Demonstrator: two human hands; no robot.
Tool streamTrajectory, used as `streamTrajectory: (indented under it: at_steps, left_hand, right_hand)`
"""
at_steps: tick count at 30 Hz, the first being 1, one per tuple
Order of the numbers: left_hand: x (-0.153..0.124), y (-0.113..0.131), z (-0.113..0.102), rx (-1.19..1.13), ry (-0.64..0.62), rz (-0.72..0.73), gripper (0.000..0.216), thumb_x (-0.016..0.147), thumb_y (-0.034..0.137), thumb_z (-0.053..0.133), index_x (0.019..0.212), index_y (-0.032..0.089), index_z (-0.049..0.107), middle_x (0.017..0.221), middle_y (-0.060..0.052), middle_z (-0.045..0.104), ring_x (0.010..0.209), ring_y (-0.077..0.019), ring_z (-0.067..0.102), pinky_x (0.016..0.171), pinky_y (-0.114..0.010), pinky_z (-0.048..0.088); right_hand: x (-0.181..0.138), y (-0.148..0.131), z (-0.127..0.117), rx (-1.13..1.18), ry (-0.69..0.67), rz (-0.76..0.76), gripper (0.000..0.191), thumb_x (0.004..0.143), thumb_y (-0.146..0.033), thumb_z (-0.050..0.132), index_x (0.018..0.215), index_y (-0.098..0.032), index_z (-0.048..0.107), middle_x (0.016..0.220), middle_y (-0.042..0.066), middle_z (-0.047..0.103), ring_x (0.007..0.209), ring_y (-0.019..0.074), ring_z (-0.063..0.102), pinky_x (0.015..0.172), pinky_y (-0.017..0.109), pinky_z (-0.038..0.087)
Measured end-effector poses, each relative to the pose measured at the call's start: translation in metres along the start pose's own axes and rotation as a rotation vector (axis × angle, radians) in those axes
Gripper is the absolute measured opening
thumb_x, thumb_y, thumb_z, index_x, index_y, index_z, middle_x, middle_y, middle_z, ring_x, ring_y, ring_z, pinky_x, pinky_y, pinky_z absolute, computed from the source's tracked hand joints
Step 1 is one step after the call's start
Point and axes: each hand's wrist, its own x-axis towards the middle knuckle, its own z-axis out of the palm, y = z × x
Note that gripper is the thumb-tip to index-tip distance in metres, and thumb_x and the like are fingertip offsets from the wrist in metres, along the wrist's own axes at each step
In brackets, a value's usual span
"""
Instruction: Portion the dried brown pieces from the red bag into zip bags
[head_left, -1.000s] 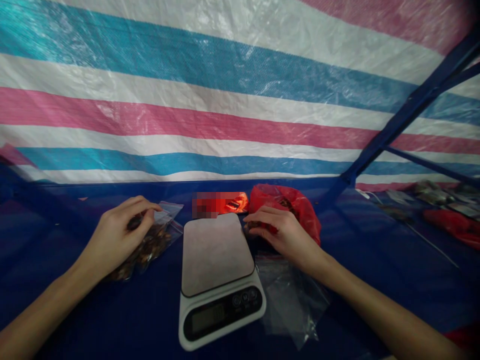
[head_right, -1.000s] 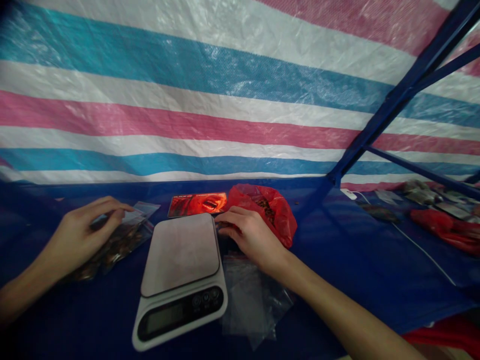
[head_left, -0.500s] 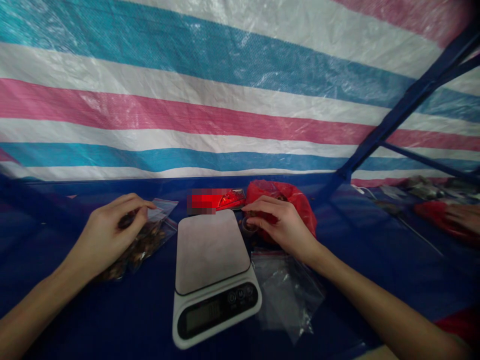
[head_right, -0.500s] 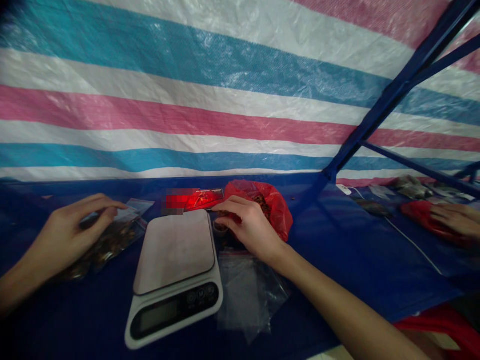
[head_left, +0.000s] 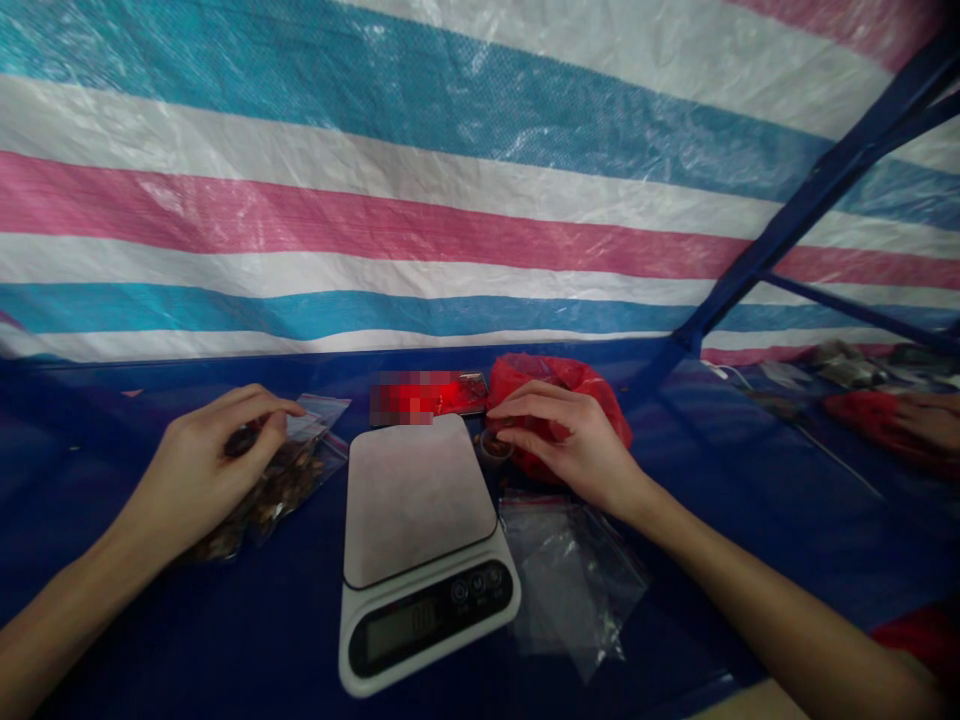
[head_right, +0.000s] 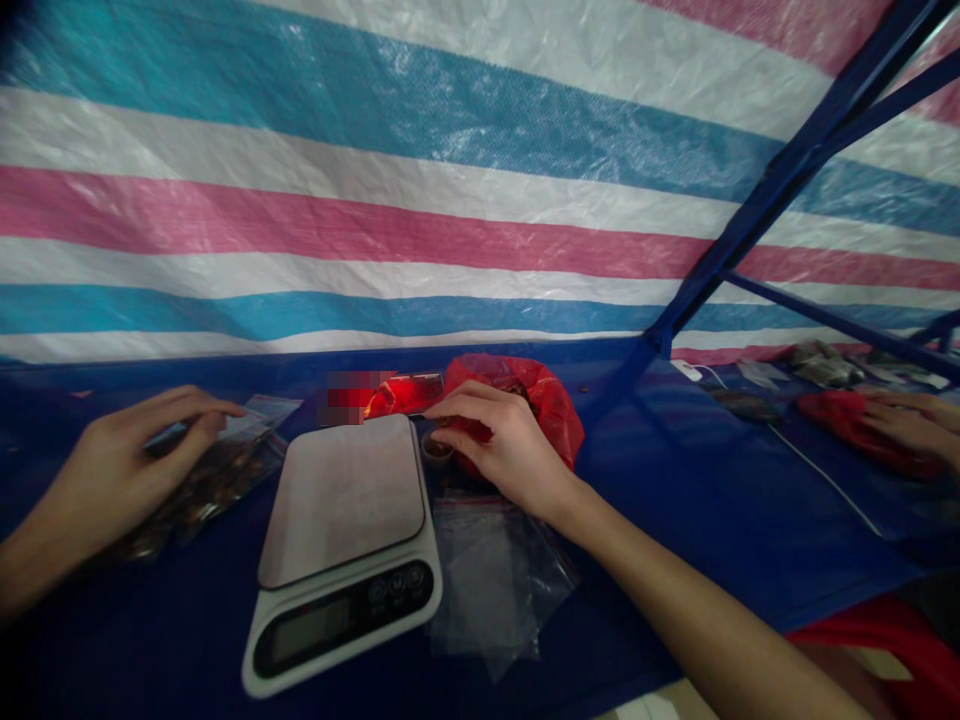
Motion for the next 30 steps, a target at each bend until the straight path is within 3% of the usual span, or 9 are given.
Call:
streamTrajectory:
  at_steps: [11,13,16,19,26,30]
  left_hand:
    - [0.002,0.004,-0.001,0.003,-0.001,-0.007,0.032,0.094,0.046,0.056,0.093,0.022,0.077,0.097,-0.005,0.076,0.092,-0.0233,0.072,0.087,-0.034,0.05]
    - [0.002,0.002,0.0,0.002,0.009,0.012,0.033,0.094,0.046,0.056,0.092,0.022,0.077,0.095,-0.005,0.076,0.09,-0.0224,0.072,0.085,-0.033,0.05]
    - [0.001,-0.002,0.001,-0.007,0.011,0.033,0.032,0.095,0.045,0.056,0.094,0.021,0.078,0.096,-0.004,0.076,0.09,-0.0213,0.072,0.085,-0.032,0.05]
    - [0.001,-0.004,0.002,-0.005,0.013,0.028,0.031,0.096,0.044,0.057,0.096,0.021,0.078,0.097,-0.004,0.076,0.09,-0.0206,0.073,0.085,-0.032,0.05]
    - [0.0,-0.004,0.001,0.001,0.003,0.018,0.031,0.096,0.044,0.057,0.096,0.022,0.078,0.098,-0.004,0.076,0.09,-0.0205,0.072,0.085,-0.032,0.05]
    - [0.0,-0.004,0.0,-0.003,0.0,0.014,0.032,0.096,0.044,0.056,0.097,0.021,0.078,0.099,-0.004,0.075,0.091,-0.0207,0.072,0.086,-0.032,0.05]
  right_hand:
    - [-0.003,-0.002,-0.003,-0.116,0.033,-0.058,0.009,0.099,-0.019,0.075,0.106,-0.023,0.078,0.106,0.005,0.077,0.102,0.0209,0.073,0.092,0.034,0.059]
    - [-0.006,-0.007,-0.009,-0.171,-0.062,-0.105,0.007,0.101,-0.019,0.071,0.101,-0.021,0.078,0.099,0.005,0.075,0.093,0.0194,0.071,0.084,0.031,0.057]
    - [-0.011,-0.01,-0.015,-0.322,-0.327,-0.147,0.014,0.106,-0.021,0.064,0.101,-0.018,0.077,0.093,0.004,0.071,0.082,0.0178,0.067,0.071,0.03,0.05]
    - [-0.015,-0.009,-0.014,-0.498,-0.487,-0.194,0.018,0.108,-0.021,0.059,0.102,-0.017,0.075,0.093,0.004,0.07,0.081,0.0197,0.064,0.072,0.034,0.045]
    - [-0.016,-0.006,-0.01,-0.565,-0.592,-0.215,0.017,0.106,-0.018,0.062,0.089,-0.018,0.067,0.093,0.003,0.069,0.081,0.0195,0.061,0.075,0.035,0.041]
    - [-0.015,-0.008,-0.01,-0.533,-0.539,-0.228,0.018,0.107,-0.018,0.06,0.093,-0.018,0.07,0.091,0.004,0.07,0.078,0.0194,0.062,0.072,0.033,0.043]
